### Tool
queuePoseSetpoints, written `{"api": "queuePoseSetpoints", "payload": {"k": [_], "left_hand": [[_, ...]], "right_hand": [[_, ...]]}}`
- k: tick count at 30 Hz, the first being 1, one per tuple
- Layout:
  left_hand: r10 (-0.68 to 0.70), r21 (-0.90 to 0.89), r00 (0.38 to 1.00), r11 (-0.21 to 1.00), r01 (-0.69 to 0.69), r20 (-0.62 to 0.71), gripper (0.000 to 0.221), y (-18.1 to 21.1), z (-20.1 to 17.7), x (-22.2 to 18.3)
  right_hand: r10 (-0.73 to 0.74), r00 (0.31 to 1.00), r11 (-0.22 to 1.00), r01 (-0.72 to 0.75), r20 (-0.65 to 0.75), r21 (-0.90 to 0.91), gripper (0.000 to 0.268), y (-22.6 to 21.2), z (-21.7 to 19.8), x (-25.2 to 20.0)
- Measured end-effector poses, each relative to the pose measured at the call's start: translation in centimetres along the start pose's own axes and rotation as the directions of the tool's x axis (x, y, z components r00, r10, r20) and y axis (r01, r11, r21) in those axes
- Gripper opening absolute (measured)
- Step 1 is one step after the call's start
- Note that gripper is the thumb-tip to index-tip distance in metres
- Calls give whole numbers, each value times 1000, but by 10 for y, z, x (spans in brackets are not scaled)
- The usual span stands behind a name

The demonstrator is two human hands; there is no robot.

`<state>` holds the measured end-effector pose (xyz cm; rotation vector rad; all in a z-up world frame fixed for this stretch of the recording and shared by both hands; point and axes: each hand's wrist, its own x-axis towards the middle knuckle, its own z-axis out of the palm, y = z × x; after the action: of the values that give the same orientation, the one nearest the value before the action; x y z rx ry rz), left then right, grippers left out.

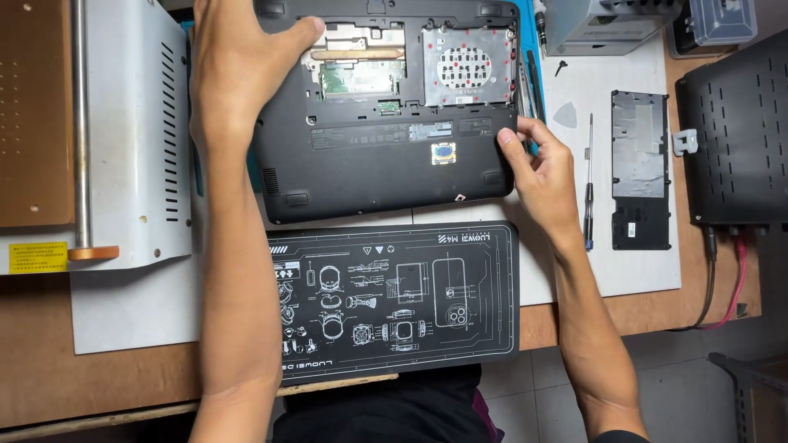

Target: Disassembling a laptop by removing screws and prying open the back casing to access internal components.

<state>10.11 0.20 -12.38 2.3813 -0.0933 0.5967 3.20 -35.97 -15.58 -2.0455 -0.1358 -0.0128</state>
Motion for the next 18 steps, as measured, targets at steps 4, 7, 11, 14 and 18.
{"api": "queuePoseSetpoints", "payload": {"k": [4,7,11,14,18], "left_hand": [[-189,42,948,982,185,257,49,-29,11,0],[-294,120,875,956,269,383,59,-38,15,4],[-380,161,789,924,347,483,69,-40,21,5],[-420,201,750,907,371,510,72,-34,22,4],[-453,258,712,892,373,536,71,-29,26,5]], "right_hand": [[137,990,986,-133,30,-98,22,-10,0,-4],[143,988,979,-133,57,-153,26,-8,0,-5],[120,990,944,-92,70,-316,43,-13,-2,-7],[126,989,927,-91,76,-363,40,-11,-4,-6],[162,984,899,-116,76,-422,35,-13,-6,-4]]}}
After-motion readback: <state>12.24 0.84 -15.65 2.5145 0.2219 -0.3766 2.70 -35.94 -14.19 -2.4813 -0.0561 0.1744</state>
